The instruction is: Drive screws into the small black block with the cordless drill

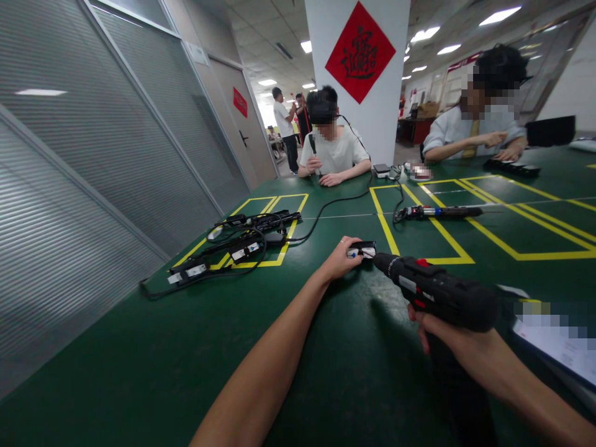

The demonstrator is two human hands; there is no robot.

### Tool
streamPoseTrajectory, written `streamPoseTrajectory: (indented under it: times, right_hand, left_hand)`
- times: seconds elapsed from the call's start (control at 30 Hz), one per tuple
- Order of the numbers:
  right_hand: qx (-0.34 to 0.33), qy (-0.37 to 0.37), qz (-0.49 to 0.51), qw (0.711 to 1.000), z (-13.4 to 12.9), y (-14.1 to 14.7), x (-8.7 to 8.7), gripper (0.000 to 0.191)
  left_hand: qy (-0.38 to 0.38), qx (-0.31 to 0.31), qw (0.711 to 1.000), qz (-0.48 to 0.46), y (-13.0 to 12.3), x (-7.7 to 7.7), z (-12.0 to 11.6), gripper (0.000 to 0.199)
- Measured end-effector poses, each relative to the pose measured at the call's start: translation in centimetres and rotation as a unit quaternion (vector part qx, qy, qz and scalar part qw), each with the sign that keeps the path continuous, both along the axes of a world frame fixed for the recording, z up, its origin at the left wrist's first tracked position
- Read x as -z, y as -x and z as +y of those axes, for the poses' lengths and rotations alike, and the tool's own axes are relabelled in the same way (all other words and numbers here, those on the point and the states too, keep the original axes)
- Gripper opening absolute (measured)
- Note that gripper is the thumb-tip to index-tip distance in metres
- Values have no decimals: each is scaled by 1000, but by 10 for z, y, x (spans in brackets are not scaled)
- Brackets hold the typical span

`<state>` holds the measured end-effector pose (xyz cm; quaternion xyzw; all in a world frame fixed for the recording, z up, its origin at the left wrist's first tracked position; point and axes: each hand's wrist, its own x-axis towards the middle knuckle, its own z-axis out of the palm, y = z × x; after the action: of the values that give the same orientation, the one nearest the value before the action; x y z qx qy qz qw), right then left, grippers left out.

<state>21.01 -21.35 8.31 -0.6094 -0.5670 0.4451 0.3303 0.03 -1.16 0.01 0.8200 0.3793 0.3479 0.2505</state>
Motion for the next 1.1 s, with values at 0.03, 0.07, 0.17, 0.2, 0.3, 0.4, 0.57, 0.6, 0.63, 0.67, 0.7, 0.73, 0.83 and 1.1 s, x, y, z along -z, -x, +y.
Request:
streamPoseTrajectory:
  times: [0.03,0.07,0.17,0.2,0.3,0.4,0.57,0.6,0.63,0.67,0.7,0.73,0.83,1.1]
  right_hand:
    - [6,-5,5,1000,0,1,0,35]
    - [12,-9,10,1000,-1,1,0,34]
    - [17,-9,11,1000,-1,1,-1,37]
    - [14,-4,7,1000,-1,1,-1,38]
    - [-2,-3,13,1000,0,-1,1,30]
    - [4,-10,37,999,0,-1,3,25]
    - [15,-4,16,1000,-1,1,1,37]
    - [14,-6,15,1000,-1,1,1,38]
    - [14,-7,16,1000,-1,1,1,37]
    - [14,-5,13,1000,0,1,1,36]
    - [13,-1,8,1000,0,0,1,36]
    - [8,3,3,1000,0,0,1,36]
    - [-8,0,2,1000,1,-2,2,32]
    - [-8,3,-1,1000,0,-3,-1,31]
  left_hand:
    - [-1,1,1000,0,0,0,0,43]
    - [-2,2,1000,1,0,0,0,43]
    - [-1,1,1000,4,1,-1,0,44]
    - [0,-1,1000,5,1,-1,0,45]
    - [0,0,1000,5,1,-1,0,45]
    - [0,6,1000,0,1,1,1,45]
    - [2,3,1000,1,2,3,3,45]
    - [2,3,1000,1,2,3,3,46]
    - [1,3,1000,2,2,3,3,46]
    - [0,3,1000,2,2,3,3,46]
    - [0,3,1000,2,2,2,2,46]
    - [1,3,1000,3,2,2,2,46]
    - [5,3,1000,5,2,0,0,45]
    - [10,3,1000,5,1,0,1,45]
